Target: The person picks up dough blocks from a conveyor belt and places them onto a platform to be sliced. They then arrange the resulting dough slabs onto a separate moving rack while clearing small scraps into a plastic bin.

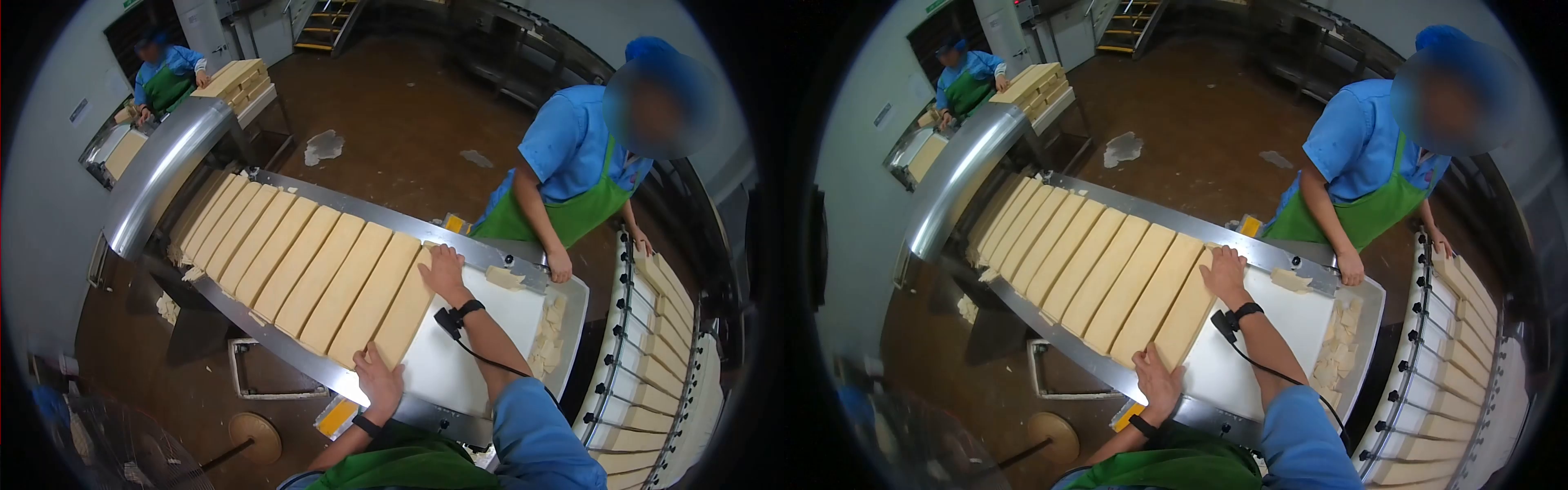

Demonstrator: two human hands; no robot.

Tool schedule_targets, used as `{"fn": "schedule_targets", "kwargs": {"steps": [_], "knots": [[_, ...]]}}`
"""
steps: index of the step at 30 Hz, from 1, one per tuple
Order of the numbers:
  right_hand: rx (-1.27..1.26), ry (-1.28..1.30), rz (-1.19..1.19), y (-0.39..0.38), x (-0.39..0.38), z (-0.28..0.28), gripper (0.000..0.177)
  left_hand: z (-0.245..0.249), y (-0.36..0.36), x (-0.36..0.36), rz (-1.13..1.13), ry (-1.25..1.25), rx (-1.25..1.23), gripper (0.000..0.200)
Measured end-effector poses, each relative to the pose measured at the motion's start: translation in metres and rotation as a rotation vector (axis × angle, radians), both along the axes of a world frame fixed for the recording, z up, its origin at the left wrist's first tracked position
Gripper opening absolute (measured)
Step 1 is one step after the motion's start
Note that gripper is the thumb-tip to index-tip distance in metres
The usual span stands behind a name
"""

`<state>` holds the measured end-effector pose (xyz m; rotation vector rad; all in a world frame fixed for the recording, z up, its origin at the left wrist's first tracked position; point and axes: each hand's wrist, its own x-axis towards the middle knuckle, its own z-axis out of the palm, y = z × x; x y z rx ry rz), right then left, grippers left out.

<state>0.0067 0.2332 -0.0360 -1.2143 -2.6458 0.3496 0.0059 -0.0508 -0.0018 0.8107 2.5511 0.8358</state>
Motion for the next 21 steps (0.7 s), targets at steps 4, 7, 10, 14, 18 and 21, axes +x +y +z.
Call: {"fn": "schedule_targets", "kwargs": {"steps": [4, 7, 10, 14, 18, 21], "knots": [[0.008, 0.144, -0.008, 0.002, 0.075, 0.005, 0.054, 0.005, 0.005, 0.001, -0.14, 0.064, -0.007, 0.079], [-0.045, 0.198, -0.147, -0.009, 0.161, 0.016, 0.055, -0.004, 0.006, -0.005, -0.409, 0.122, 0.003, 0.08], [-0.098, 0.145, -0.448, -0.033, 0.222, 0.036, 0.047, -0.006, 0.019, -0.009, -0.674, 0.147, 0.037, 0.085], [0.101, 0.07, -0.505, -0.063, 0.241, 0.005, 0.051, 0.009, 0.039, 0.002, -0.674, 0.028, -0.194, 0.093], [-0.026, 0.213, -0.602, -0.098, 0.236, 0.017, 0.056, -0.017, 0.033, 0.013, -0.596, 0.099, -0.095, 0.087], [0.018, 0.415, -0.699, -0.14, 0.254, 0.004, 0.067, -0.005, 0.018, 0.031, -0.571, 0.15, 0.057, 0.077]]}}
